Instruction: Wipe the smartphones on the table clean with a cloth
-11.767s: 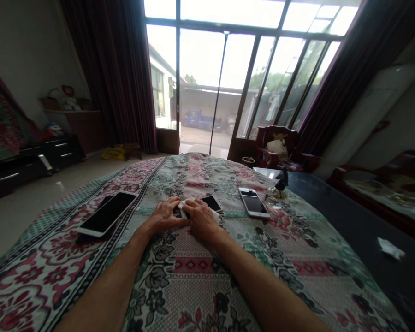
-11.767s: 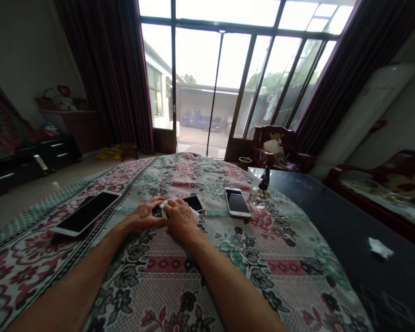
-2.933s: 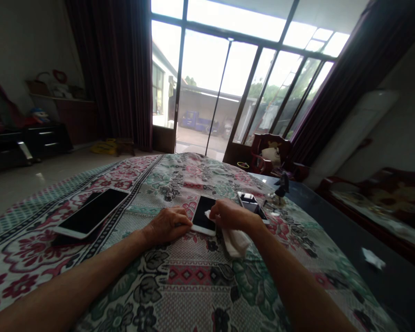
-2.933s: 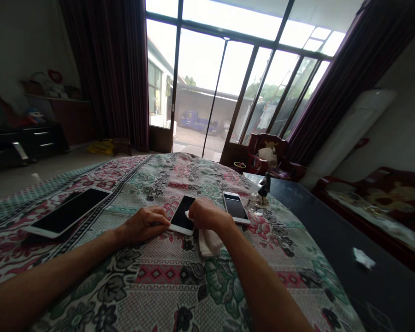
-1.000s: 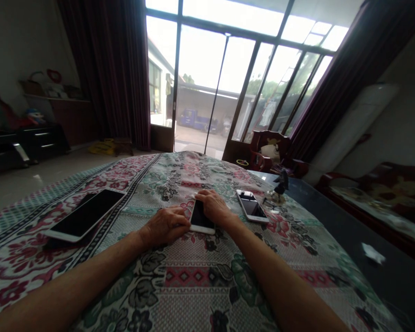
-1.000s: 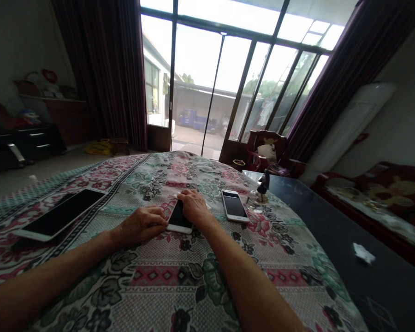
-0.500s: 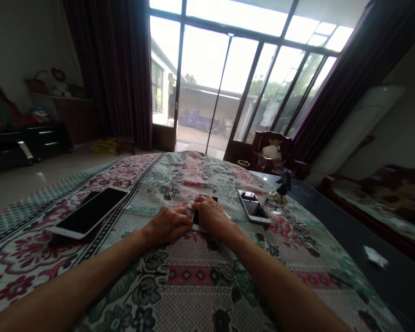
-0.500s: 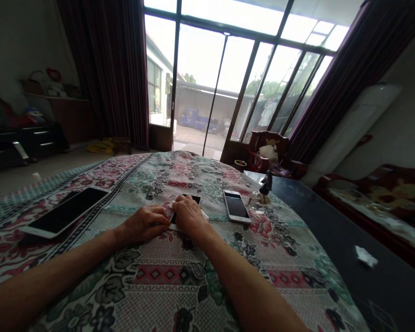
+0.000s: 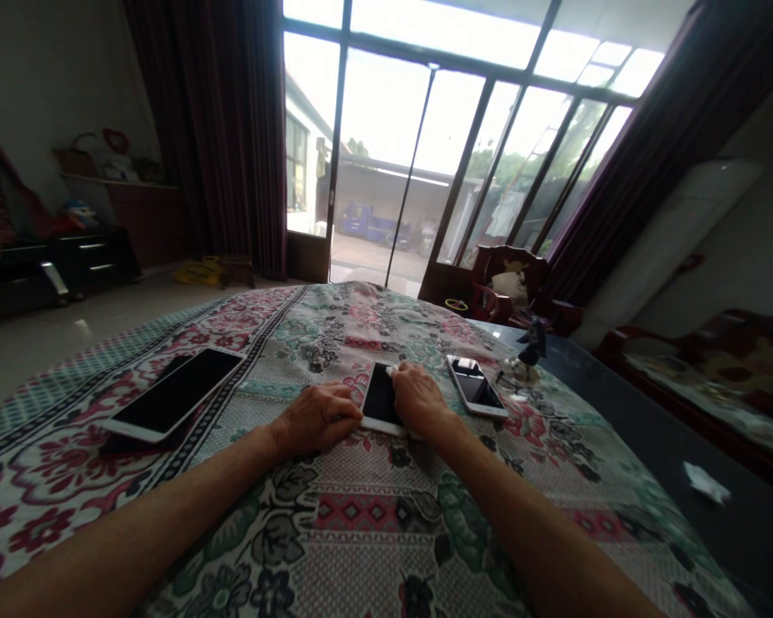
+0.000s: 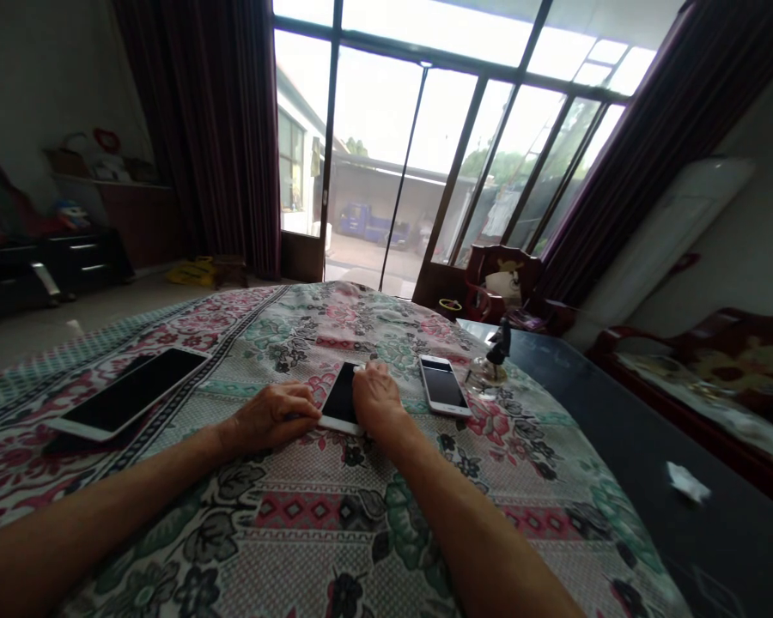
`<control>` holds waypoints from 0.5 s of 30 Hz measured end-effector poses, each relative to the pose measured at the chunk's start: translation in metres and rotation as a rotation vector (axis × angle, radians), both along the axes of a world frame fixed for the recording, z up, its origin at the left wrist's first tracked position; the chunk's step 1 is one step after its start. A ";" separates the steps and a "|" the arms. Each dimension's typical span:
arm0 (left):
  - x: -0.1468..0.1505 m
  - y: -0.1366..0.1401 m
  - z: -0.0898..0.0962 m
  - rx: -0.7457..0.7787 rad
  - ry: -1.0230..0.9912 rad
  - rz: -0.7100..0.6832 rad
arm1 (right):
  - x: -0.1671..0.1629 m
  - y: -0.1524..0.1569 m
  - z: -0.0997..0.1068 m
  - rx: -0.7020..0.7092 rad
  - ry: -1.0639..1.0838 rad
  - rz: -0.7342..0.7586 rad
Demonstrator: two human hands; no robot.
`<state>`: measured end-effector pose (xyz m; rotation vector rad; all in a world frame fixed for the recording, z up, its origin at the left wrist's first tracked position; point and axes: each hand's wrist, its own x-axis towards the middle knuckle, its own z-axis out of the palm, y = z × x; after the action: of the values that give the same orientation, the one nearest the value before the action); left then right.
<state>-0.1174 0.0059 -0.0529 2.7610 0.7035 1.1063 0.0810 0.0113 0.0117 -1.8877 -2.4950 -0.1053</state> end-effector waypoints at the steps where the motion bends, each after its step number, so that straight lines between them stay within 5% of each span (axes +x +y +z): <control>1: 0.000 0.000 0.000 -0.002 0.003 -0.001 | -0.006 -0.007 0.002 -0.012 -0.025 0.013; 7: 0.000 -0.002 0.003 -0.026 0.023 -0.014 | -0.030 -0.025 -0.001 -0.069 0.017 0.214; 15: 0.000 -0.002 0.002 -0.040 0.021 0.020 | 0.015 0.025 -0.016 0.077 0.153 0.140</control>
<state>-0.1174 0.0041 -0.0510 2.7424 0.7490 1.0561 0.0958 0.0367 -0.0042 -1.6221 -2.4723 -0.0528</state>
